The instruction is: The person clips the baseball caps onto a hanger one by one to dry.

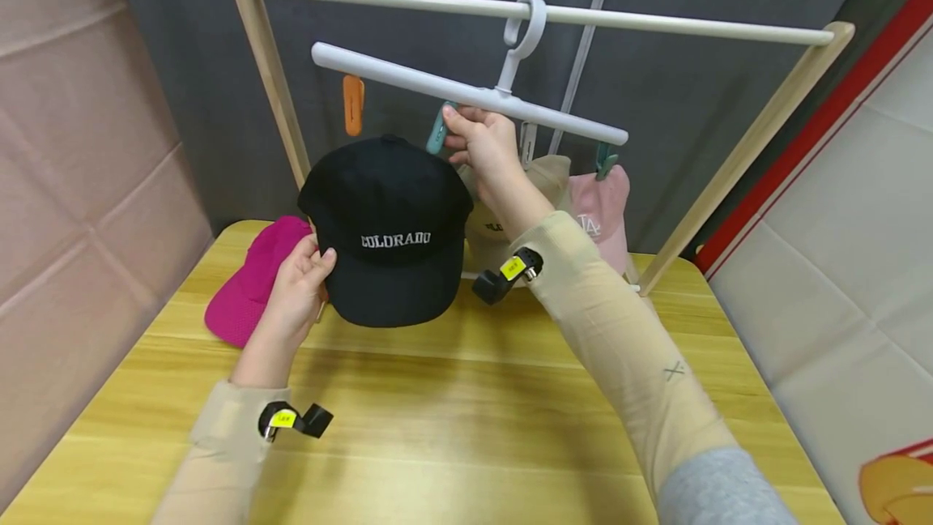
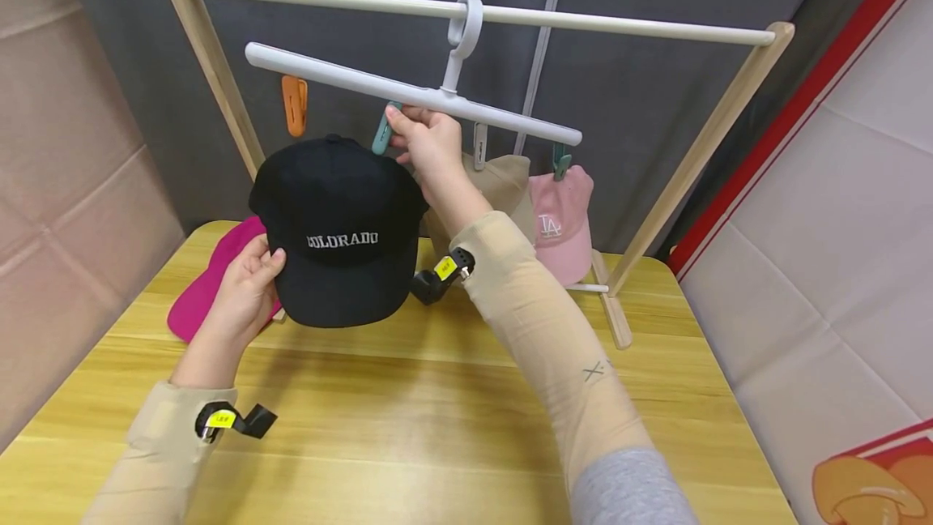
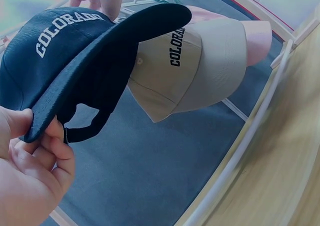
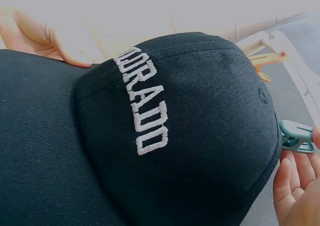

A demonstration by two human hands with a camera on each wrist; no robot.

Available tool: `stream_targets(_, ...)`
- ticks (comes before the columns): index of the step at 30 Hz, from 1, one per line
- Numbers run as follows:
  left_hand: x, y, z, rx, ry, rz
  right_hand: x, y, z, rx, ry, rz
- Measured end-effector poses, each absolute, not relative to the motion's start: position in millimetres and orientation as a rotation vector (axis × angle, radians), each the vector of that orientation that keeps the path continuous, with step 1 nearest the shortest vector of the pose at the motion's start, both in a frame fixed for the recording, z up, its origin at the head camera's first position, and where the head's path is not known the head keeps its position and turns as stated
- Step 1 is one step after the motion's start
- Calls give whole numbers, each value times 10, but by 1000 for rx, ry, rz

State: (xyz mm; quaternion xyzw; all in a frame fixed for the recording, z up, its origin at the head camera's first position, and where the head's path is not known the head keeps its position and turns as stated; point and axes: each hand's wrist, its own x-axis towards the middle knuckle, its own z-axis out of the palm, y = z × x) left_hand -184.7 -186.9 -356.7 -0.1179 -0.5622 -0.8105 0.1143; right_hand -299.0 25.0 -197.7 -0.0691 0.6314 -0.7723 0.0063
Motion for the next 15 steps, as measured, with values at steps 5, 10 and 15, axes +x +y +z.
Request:
stream_targets(5, -1863, -1861, -3566, -353, -1622, -2374, -2978, 250, -1987, -229, 1997, -2407)
stream_targets(10, -1871, -1849, -3562, -340, -1605, -2368, -2967, 245, -1990, -235, 2002, -2404)
stream_targets(15, -1875, -1839, -3550, -303, -1591, -2374, -2950, 239, -1983, -234, 1997, -2405)
